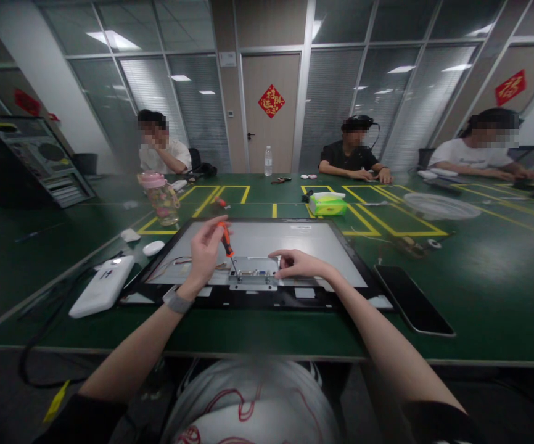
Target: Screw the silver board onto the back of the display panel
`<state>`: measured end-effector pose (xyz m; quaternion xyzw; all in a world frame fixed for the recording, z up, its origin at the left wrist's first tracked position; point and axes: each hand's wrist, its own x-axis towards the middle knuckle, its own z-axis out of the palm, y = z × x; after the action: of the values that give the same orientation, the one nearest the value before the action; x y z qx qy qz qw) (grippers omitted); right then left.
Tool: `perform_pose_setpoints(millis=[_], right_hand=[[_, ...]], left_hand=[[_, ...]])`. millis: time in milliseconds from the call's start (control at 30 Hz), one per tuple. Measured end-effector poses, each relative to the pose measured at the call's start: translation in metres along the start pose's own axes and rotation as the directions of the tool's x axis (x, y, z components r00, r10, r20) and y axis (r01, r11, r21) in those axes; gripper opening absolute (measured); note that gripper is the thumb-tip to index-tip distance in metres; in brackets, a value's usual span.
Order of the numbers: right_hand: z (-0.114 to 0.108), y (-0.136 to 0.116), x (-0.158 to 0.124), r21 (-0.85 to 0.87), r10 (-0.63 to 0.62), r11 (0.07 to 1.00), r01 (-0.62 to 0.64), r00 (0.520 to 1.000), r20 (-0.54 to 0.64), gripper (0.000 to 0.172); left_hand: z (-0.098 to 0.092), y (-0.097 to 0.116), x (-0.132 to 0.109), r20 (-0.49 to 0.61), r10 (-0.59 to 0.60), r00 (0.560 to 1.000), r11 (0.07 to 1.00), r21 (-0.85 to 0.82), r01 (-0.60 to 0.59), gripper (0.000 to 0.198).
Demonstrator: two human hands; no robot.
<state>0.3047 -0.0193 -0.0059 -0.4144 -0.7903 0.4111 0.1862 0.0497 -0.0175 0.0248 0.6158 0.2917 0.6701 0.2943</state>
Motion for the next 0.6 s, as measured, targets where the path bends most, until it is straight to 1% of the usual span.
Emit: perform_pose_setpoints(millis=[200,433,533,600], right_hand=[[-0.0001,0.0004,-0.0002,0.006,-0.002,1.0,0.002,1.0,-0.007,0.071],[-0.0008,0.0008,-0.0001,-0.005,0.001,1.0,-0.001,1.0,0.002,0.071],[-0.0008,0.0011,0.0001,-0.008,-0.001,1.0,0.001,1.0,-0.002,0.071],[-0.0008,0.0013,0.0002,-0.007,-0.002,1.0,0.002,1.0,-0.003,0.07]], left_hand=[[0.0007,0.0003,0.0003,-0.033,0.058,0.998,0.994,0.093,-0.055,0.018],[-0.0024,-0.0009,0.0006,-0.003,-0.005,1.0,1.0,-0.018,0.005,0.031],[-0.0026,-0.0016,0.0007,-0.001,-0.025,1.0,0.999,-0.03,0.025,0.031],[-0.0017,-0.0005,0.0005,0.002,-0.017,1.0,1.0,-0.018,0.017,0.029]])
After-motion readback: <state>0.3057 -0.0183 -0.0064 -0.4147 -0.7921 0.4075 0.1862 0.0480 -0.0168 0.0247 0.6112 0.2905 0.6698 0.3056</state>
